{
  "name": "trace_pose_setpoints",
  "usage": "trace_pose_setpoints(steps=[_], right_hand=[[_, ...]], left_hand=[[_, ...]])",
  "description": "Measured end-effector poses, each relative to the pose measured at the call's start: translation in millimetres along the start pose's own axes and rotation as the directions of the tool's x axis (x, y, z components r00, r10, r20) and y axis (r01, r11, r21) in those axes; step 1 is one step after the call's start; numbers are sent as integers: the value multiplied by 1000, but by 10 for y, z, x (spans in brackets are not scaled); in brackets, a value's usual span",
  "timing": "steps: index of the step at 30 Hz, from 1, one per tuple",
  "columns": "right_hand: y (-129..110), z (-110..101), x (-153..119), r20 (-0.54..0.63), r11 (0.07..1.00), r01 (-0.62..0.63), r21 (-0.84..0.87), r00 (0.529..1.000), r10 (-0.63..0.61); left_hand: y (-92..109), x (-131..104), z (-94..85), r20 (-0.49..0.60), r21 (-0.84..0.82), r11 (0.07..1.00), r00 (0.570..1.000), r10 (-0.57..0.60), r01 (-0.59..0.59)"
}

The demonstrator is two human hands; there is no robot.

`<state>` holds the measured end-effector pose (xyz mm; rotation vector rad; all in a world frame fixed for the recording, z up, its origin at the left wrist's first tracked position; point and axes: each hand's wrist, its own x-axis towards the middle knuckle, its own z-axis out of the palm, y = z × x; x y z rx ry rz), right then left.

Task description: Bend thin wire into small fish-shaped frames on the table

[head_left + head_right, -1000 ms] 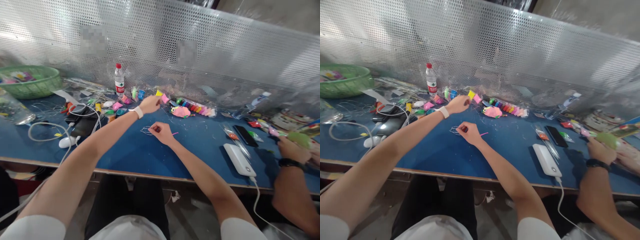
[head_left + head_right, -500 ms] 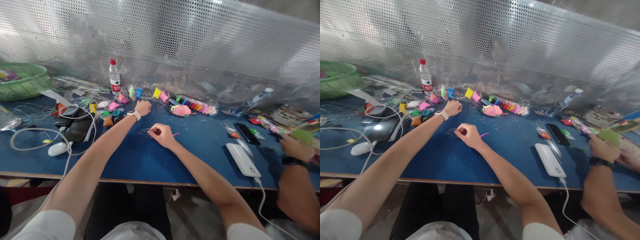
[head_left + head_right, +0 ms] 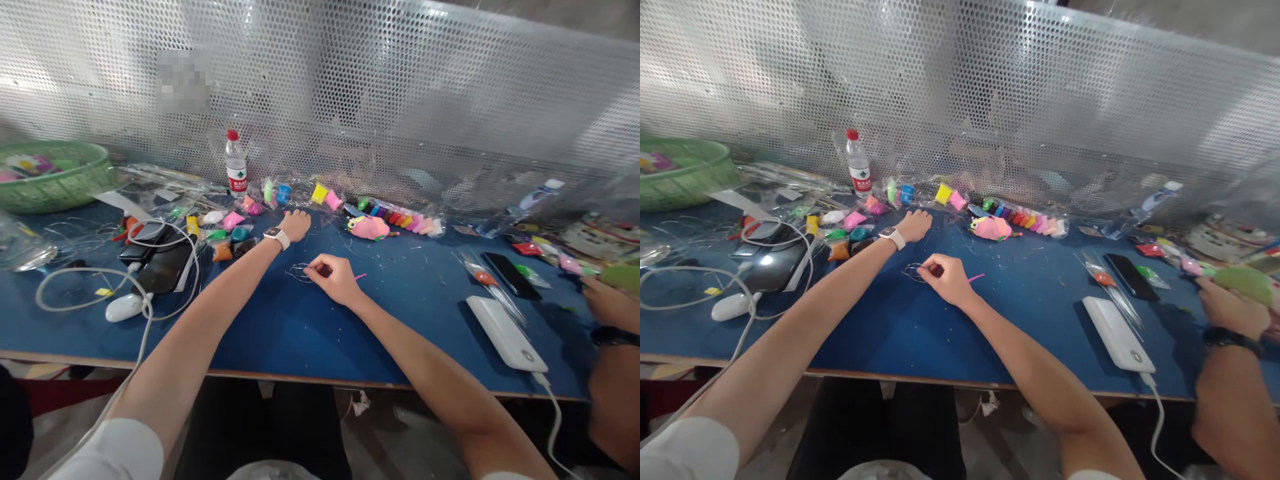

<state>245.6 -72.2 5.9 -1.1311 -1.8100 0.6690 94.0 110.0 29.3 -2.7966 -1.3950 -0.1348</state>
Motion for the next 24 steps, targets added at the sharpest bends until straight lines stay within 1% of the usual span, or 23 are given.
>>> trace_pose_setpoints(steps=[2,4,8,12,17,19,24], right_hand=[[14,-11,12,-13,999,-32,11,999,32],[26,-18,22,-19,999,-41,15,999,42],[29,-17,24,-6,999,-43,24,999,44],[32,-13,13,25,998,-49,32,998,49],[48,-24,7,46,999,-40,14,998,39],[45,-28,2,51,999,-39,7,998,39],[29,-20,-13,59,999,-45,2,997,45]], left_hand=[[-41,-11,-36,-30,-18,1000,1000,4,-4],[-112,2,-70,-35,-44,999,999,19,-21],[-314,66,-103,1,-107,991,997,76,-75],[-538,110,-110,49,-166,974,985,165,-155],[-762,129,-85,55,-189,964,979,199,-185],[-825,139,-51,42,-197,962,979,201,-189],[-945,182,26,-30,-252,950,982,184,-186]])
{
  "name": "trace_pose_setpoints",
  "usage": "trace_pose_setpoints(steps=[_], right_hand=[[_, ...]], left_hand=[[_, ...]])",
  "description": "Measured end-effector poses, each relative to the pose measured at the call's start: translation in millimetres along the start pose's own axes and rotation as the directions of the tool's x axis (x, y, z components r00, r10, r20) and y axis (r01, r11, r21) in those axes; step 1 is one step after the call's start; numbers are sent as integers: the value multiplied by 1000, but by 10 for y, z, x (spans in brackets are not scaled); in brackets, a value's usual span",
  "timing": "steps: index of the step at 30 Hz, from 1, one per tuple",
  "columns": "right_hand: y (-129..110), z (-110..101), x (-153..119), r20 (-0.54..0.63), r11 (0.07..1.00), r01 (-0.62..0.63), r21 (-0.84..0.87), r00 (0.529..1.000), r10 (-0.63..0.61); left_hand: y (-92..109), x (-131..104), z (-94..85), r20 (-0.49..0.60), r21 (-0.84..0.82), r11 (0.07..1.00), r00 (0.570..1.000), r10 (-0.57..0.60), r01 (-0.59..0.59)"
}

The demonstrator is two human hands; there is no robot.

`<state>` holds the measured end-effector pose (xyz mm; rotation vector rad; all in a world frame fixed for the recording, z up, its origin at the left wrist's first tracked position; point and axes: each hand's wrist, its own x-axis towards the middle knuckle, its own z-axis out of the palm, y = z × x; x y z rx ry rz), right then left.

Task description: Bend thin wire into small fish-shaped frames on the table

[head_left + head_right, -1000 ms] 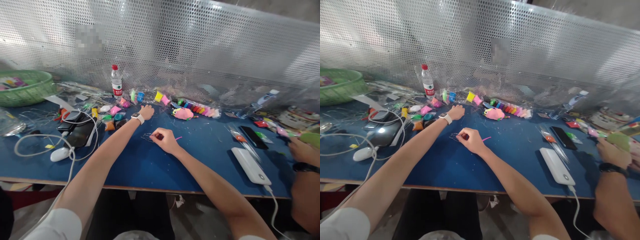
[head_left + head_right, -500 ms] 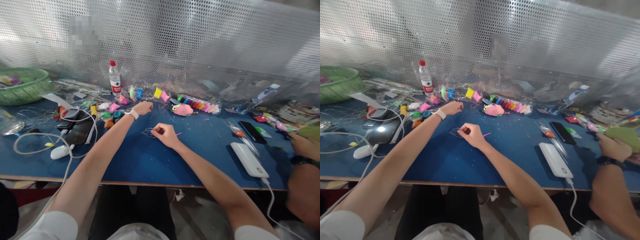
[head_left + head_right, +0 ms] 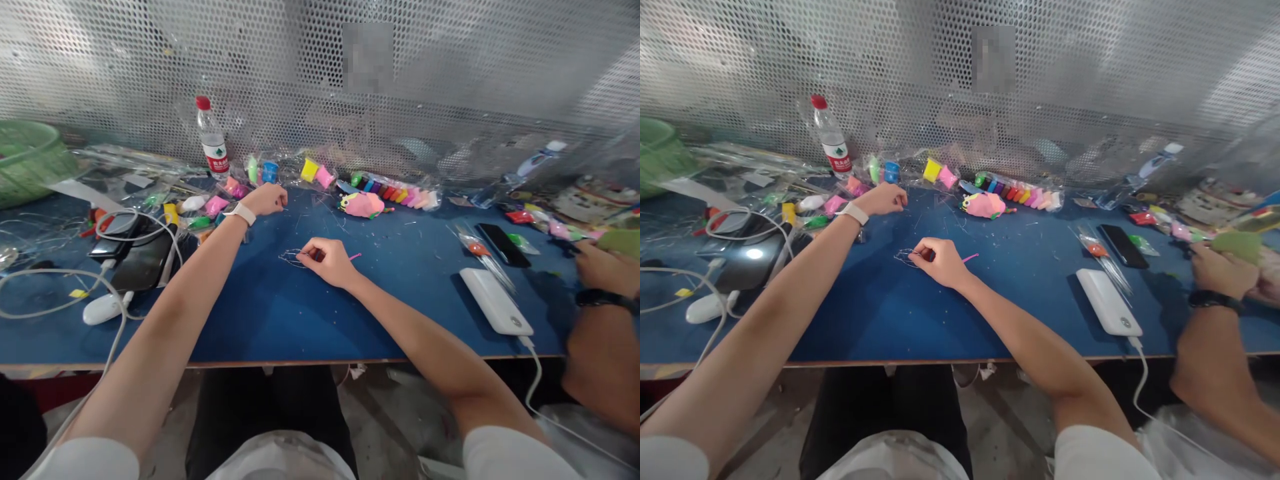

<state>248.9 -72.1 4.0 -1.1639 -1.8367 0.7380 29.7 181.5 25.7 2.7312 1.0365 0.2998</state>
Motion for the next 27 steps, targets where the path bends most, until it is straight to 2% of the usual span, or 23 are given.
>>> trace_pose_setpoints(steps=[3,6,10,12,15,17,20,23,27], right_hand=[[-8,5,-5,1,1000,3,-1,1000,-3],[-19,-1,-7,-7,1000,3,-14,1000,-4],[-29,-11,-5,-10,1000,2,-17,1000,-2],[-27,-12,-1,-11,1000,7,-19,1000,-8],[-26,-11,2,-10,999,29,-16,1000,-29],[-41,-9,-7,-2,998,65,-3,998,-65],[-105,-1,-53,55,983,181,18,982,-181],[-196,23,-124,157,957,286,41,944,-289],[-282,70,-183,245,939,341,42,908,-341]], left_hand=[[-20,-1,13,5,-11,1000,1000,6,-6],[78,-18,57,-34,22,1000,999,-3,3],[450,-20,200,-112,2,993,987,-113,114],[699,-12,281,-102,-52,991,986,-132,127],[1015,-11,349,-68,18,997,995,-77,79],[1134,-18,353,-53,45,997,997,-56,58],[1200,-28,340,-18,29,998,999,50,-49],[1225,-34,341,63,32,982,980,187,-189],[1249,-40,320,61,109,971,977,206,-212]])
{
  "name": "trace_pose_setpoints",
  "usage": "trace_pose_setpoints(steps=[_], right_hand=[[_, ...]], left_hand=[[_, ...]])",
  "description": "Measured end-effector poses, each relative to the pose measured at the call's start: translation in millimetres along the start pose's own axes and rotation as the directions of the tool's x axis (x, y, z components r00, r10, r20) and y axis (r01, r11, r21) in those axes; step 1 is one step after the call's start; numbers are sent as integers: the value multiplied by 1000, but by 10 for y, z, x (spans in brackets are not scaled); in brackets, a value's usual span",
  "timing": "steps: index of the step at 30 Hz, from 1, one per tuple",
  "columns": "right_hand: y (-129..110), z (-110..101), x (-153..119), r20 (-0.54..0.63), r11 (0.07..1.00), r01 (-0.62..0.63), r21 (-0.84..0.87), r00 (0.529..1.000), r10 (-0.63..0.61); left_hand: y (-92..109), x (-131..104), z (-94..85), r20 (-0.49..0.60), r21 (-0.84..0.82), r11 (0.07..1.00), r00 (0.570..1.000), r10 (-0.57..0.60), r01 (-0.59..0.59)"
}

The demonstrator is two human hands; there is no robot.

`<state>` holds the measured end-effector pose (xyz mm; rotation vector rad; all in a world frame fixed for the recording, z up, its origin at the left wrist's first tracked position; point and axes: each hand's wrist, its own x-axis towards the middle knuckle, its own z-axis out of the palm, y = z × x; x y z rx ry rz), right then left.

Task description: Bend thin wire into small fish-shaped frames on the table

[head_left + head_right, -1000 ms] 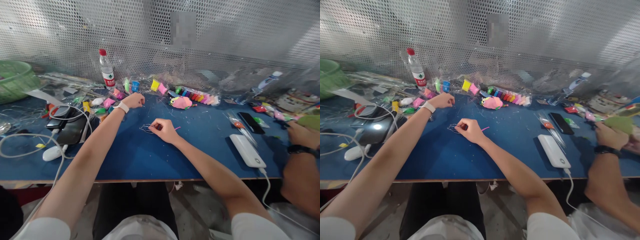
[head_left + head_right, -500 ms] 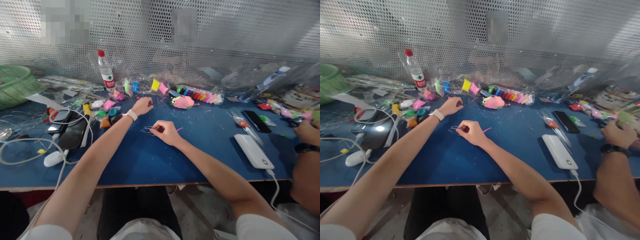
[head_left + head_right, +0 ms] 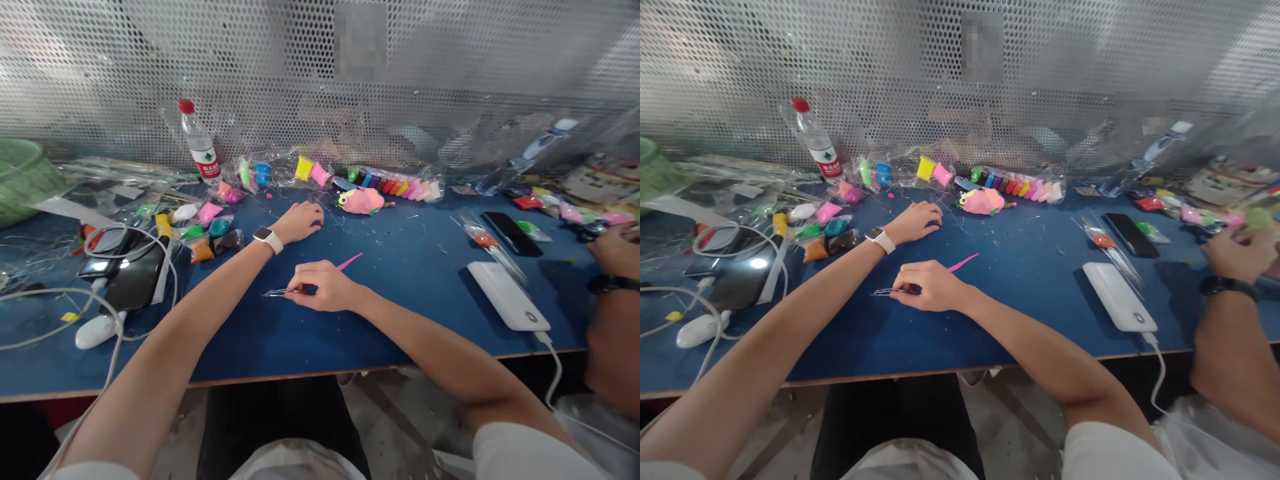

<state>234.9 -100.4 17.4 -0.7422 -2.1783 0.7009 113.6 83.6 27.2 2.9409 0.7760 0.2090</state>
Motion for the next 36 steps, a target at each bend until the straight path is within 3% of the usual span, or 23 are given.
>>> trace_pose_setpoints(steps=[3,8,12,18,21,24,27,31,33,34,36], right_hand=[[-12,15,18,-37,998,-24,56,999,27],[56,-28,58,-173,959,-225,174,951,255],[116,-64,67,-203,948,-256,190,934,293],[143,-29,74,-152,917,-330,224,917,368],[254,-87,75,-256,897,-390,208,864,434],[455,-226,68,-416,890,-417,186,787,456],[655,-384,57,-507,861,-462,214,701,502],[801,-654,21,-490,849,-511,136,710,505],[834,-851,-29,-575,823,-568,-12,677,459],[848,-956,-64,-623,786,-608,-106,657,424],[882,-1143,-145,-589,657,-686,-313,683,433]], left_hand=[[1,-18,-26,1,72,997,1000,27,-27],[60,-51,6,44,174,985,999,-12,4],[65,-60,-10,50,183,983,998,-32,22],[-148,-66,-176,21,24,996,996,-92,91],[-231,-78,-303,73,-244,968,996,-45,61],[-246,-123,-423,240,-582,809,967,79,78],[-211,-168,-466,363,-727,668,915,175,160],[-173,-174,-413,340,-740,654,926,162,158],[-183,-169,-391,333,-723,670,935,124,168],[-195,-170,-389,341,-707,683,935,103,183],[-225,-181,-399,373,-656,723,926,62,216]])
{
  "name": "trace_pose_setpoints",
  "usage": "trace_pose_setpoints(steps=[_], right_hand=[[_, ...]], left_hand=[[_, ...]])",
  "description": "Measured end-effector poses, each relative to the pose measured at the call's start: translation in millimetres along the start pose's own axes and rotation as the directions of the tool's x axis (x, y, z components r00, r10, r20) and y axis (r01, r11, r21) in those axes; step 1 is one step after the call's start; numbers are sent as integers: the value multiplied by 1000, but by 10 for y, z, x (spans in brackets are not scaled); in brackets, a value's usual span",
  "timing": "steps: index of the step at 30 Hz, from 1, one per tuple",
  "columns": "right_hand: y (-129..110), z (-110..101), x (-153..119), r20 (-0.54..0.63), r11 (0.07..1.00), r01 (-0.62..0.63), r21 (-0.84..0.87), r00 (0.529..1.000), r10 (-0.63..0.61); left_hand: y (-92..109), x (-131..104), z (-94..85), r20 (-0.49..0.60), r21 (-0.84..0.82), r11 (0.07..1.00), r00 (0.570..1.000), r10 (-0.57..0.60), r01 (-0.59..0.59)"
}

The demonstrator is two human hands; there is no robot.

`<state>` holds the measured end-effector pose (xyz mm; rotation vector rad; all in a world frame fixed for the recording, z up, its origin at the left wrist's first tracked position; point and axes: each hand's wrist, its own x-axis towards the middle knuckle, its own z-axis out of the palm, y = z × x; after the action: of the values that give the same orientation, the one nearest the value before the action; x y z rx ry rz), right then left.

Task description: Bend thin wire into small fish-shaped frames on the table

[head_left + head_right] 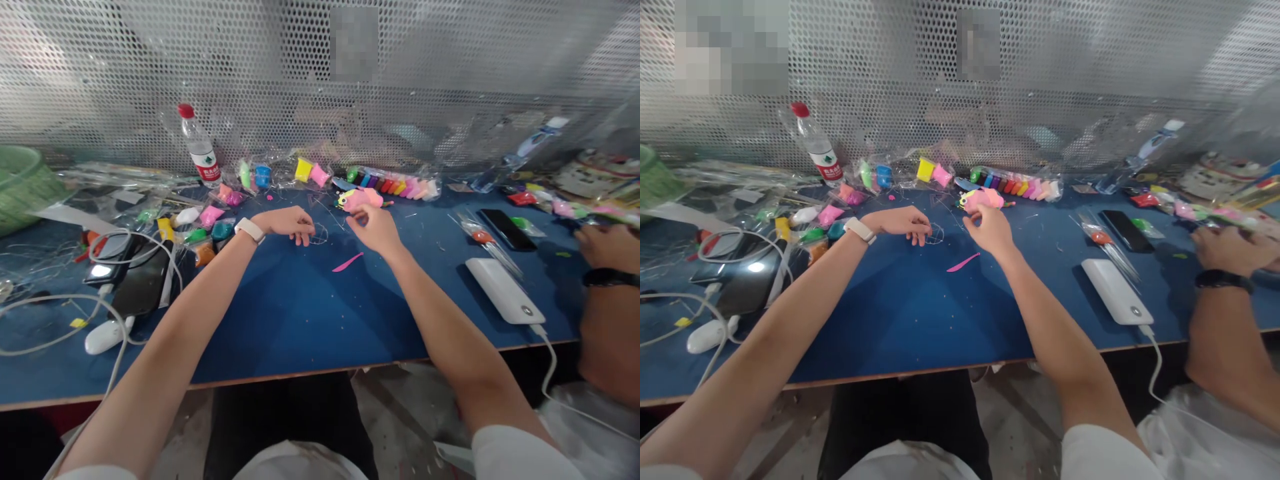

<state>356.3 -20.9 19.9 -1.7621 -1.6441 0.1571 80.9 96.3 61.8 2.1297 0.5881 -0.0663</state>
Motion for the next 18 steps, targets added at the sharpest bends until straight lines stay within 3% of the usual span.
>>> trace_pose_setpoints(steps=[4,9,11,13,15,16,18], right_hand=[[192,-74,47,230,973,49,-225,973,4],[222,42,51,184,970,40,-241,983,5],[185,59,64,159,989,74,-125,986,-54],[118,63,74,109,987,134,87,984,-143],[26,68,68,44,941,178,289,979,-199],[-24,72,57,18,917,182,355,979,-202],[-119,82,22,-9,890,165,425,984,-178]], left_hand=[[-6,-65,-45,61,94,988,990,-126,120],[53,-117,-62,216,175,975,960,-177,140],[72,-101,-66,111,283,955,986,-125,89],[74,-67,-71,-154,421,907,987,44,25],[61,-32,-77,-388,494,869,887,250,-29],[53,-20,-80,-441,492,868,840,316,-68],[41,-13,-85,-441,444,881,816,374,-163]])
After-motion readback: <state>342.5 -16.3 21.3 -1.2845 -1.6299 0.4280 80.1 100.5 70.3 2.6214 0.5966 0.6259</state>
